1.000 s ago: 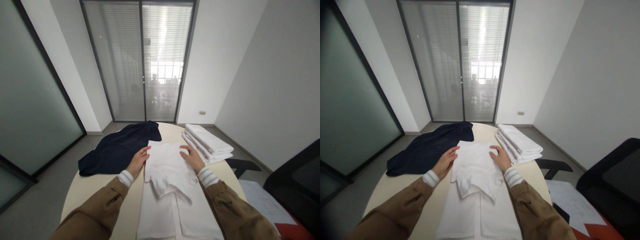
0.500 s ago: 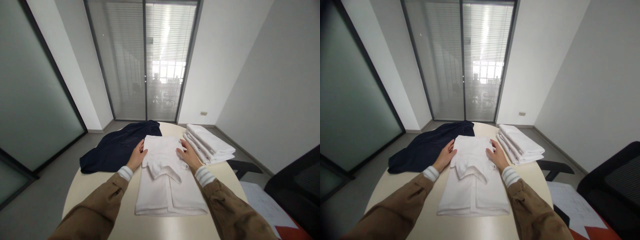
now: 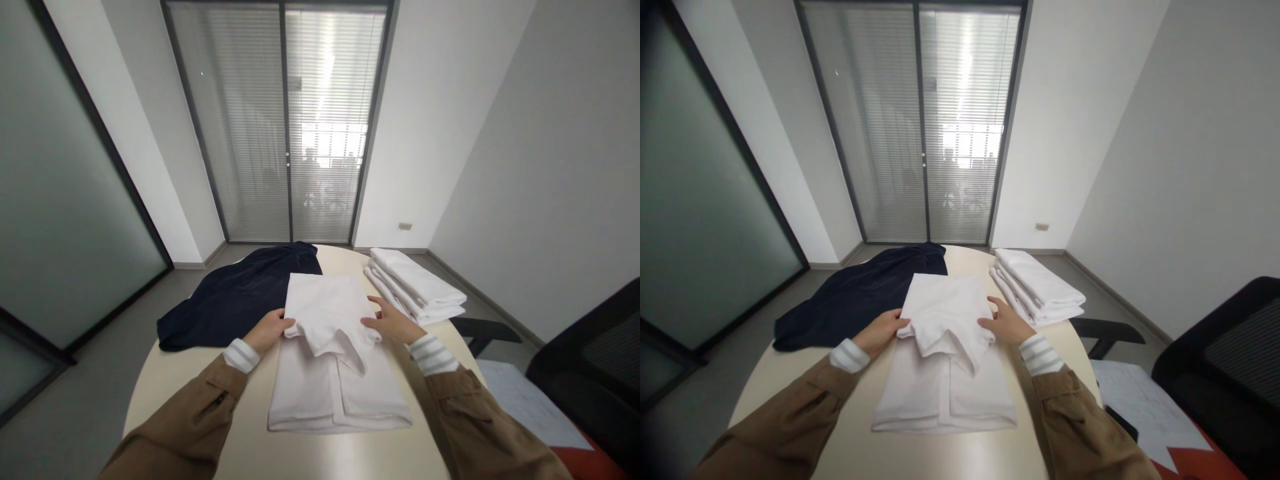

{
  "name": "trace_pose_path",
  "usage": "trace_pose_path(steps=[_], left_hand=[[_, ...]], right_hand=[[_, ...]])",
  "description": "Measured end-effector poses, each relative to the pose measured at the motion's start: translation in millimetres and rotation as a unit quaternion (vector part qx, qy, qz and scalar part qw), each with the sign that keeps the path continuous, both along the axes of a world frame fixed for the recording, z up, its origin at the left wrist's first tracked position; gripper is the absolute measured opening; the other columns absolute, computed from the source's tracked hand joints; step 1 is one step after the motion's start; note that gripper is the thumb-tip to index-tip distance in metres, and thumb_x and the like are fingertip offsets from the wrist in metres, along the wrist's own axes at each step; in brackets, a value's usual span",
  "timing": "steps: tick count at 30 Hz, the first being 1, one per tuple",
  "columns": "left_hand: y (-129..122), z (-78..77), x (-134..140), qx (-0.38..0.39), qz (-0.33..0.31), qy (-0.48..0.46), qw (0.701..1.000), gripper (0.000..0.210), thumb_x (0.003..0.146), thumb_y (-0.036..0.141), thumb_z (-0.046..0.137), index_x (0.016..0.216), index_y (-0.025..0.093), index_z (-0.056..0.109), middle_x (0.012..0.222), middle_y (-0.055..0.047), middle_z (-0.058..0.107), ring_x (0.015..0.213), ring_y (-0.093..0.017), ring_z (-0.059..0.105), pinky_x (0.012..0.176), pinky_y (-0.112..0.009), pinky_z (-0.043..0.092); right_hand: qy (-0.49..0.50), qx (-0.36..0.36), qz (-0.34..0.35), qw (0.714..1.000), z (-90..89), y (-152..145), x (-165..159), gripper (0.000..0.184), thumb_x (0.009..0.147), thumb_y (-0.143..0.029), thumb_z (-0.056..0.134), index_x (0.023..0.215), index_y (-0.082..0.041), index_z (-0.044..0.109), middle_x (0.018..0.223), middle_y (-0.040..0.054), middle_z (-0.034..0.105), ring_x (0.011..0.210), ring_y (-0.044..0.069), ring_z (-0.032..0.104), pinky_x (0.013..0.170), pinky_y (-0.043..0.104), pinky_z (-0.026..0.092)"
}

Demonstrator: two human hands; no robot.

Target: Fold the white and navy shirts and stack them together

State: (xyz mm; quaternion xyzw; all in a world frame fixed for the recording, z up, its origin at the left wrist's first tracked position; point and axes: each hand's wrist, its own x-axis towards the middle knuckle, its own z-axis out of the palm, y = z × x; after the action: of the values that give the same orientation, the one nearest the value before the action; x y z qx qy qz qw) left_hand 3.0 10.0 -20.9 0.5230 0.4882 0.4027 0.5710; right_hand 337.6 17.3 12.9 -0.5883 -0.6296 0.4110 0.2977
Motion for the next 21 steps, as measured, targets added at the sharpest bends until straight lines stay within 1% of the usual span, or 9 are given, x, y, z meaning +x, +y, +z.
trace_pose_path(steps=[3,6,8,10,12,15,17,19,21], left_hand=[[-2,6.4,-7,0.016,-0.109,-0.027,0.994,0.036,0.065,0.028,0.074,0.098,0.013,0.069,0.103,-0.012,0.075,0.100,-0.030,0.069,0.094,-0.041,0.049],[-7,12.7,-13,0.049,-0.182,0.028,0.982,0.049,0.065,0.031,0.078,0.109,0.014,0.068,0.110,-0.012,0.074,0.107,-0.031,0.067,0.096,-0.041,0.049],[-11,14.8,-14,0.064,-0.149,0.110,0.981,0.061,0.068,0.036,0.079,0.121,0.012,0.062,0.107,-0.013,0.074,0.104,-0.031,0.068,0.091,-0.040,0.051],[-17,14.6,-12,0.078,-0.076,0.193,0.975,0.073,0.072,0.037,0.076,0.135,0.009,0.051,0.104,-0.013,0.074,0.100,-0.031,0.069,0.089,-0.040,0.052],[-21,12.0,-8,0.112,-0.036,0.229,0.966,0.082,0.075,0.033,0.074,0.146,0.009,0.039,0.114,-0.016,0.071,0.108,-0.032,0.066,0.096,-0.041,0.049],[-24,6.1,-4,0.178,-0.059,0.219,0.957,0.089,0.076,0.026,0.071,0.152,0.012,0.028,0.144,-0.018,0.053,0.131,-0.030,0.053,0.113,-0.041,0.036],[-22,2.4,-2,0.198,-0.072,0.209,0.955,0.090,0.077,0.024,0.069,0.154,0.012,0.024,0.152,-0.018,0.043,0.136,-0.029,0.048,0.117,-0.042,0.031],[-20,-0.8,-1,0.203,-0.071,0.194,0.957,0.089,0.078,0.024,0.068,0.154,0.012,0.023,0.152,-0.018,0.044,0.134,-0.029,0.050,0.115,-0.041,0.034],[-18,-3.5,1,0.197,-0.051,0.189,0.961,0.084,0.079,0.024,0.067,0.152,0.011,0.027,0.143,-0.018,0.054,0.126,-0.029,0.057,0.111,-0.041,0.039]], right_hand=[[0.038,-0.048,0.095,0.994,15.4,-12,6,0.088,0.072,-0.039,0.079,0.147,-0.014,0.041,0.099,0.0115,0.073,0.090,0.028,0.070,0.077,0.035,0.056],[0.063,-0.019,0.194,0.979,20.9,-20,8,0.083,0.069,-0.041,0.082,0.142,-0.021,0.050,0.119,0.0116,0.069,0.108,0.030,0.066,0.092,0.039,0.054],[0.065,0.010,0.220,0.973,19.2,-23,6,0.079,0.068,-0.042,0.083,0.139,-0.023,0.055,0.128,0.0115,0.066,0.115,0.031,0.063,0.098,0.041,0.051],[0.057,0.034,0.221,0.973,16.1,-25,4,0.077,0.071,-0.043,0.081,0.140,-0.023,0.055,0.134,0.0117,0.063,0.120,0.030,0.061,0.101,0.041,0.049],[0.046,0.054,0.218,0.973,13.7,-25,2,0.080,0.073,-0.043,0.079,0.144,-0.022,0.050,0.139,0.0128,0.059,0.125,0.030,0.057,0.104,0.039,0.047],[0.026,0.083,0.216,0.973,12.0,-26,2,0.089,0.073,-0.043,0.080,0.150,-0.020,0.042,0.144,0.0142,0.055,0.131,0.031,0.053,0.107,0.040,0.044],[0.017,0.110,0.205,0.972,9.4,-25,2,0.094,0.070,-0.043,0.081,0.152,-0.019,0.040,0.147,0.0141,0.051,0.135,0.031,0.049,0.110,0.041,0.042],[0.010,0.133,0.186,0.973,3.6,-23,2,0.098,0.069,-0.043,0.082,0.153,-0.018,0.037,0.152,0.0140,0.045,0.138,0.031,0.044,0.113,0.041,0.039],[0.001,0.134,0.150,0.980,-4.5,-18,1,0.096,0.072,-0.044,0.079,0.153,-0.018,0.034,0.154,0.0139,0.042,0.139,0.030,0.044,0.114,0.041,0.038]])
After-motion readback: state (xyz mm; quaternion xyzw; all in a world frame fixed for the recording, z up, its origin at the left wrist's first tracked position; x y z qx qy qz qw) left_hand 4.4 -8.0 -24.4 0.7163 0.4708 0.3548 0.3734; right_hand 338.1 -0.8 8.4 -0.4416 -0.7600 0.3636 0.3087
